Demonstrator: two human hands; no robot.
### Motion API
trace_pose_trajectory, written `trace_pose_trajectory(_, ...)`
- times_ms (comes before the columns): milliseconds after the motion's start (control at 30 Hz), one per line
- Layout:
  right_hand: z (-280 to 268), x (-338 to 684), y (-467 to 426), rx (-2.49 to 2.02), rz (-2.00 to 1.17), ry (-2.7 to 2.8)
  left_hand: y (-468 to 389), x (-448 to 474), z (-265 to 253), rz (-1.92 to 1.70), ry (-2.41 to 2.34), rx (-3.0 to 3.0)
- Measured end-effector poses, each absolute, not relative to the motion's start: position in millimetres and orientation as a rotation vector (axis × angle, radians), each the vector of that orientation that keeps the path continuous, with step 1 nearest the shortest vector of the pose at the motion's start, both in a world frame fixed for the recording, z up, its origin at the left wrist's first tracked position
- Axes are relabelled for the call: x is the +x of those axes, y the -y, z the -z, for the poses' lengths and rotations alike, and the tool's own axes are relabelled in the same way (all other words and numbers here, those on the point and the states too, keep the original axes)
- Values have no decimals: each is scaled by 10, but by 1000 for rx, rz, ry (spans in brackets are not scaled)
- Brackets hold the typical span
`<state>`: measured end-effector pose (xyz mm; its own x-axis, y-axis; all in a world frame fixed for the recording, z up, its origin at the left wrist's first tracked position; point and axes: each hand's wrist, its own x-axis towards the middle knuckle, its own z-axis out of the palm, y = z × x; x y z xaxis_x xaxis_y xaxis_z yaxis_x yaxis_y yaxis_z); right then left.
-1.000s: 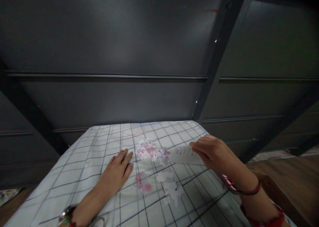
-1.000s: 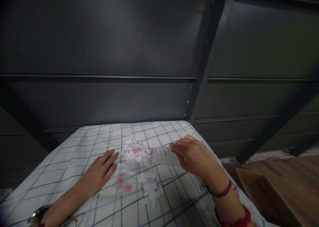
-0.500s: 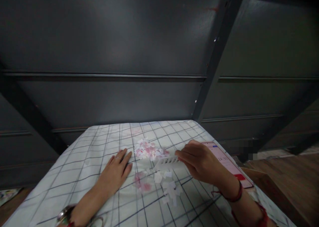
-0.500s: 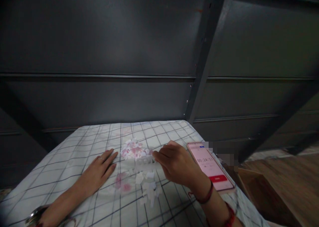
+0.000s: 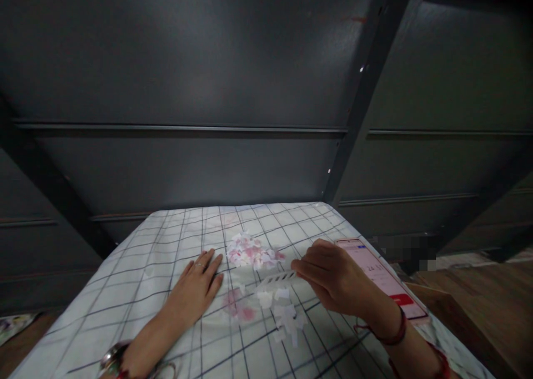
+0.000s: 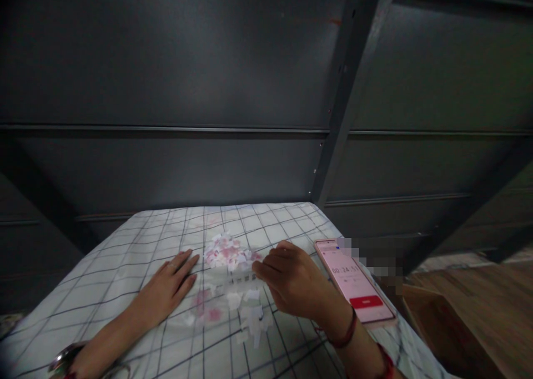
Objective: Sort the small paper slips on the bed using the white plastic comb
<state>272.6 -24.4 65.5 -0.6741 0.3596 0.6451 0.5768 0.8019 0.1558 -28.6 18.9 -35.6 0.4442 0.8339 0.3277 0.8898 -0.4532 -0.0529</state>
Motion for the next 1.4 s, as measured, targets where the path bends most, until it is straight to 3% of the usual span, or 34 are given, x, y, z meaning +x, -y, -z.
trace_pose_trajectory(800, -694, 2797, 248, -770, 665, 2342, -185, -263, 331, 404, 1518, -2491)
trace_pose_trajectory(1200, -753, 2983, 222, -855, 477, 2374, -205, -288, 391, 463, 1513, -2495)
trace_pose_trajectory(1400, -646, 2988, 94, -865, 595, 2305, -205, -292, 396, 443, 1511, -2496)
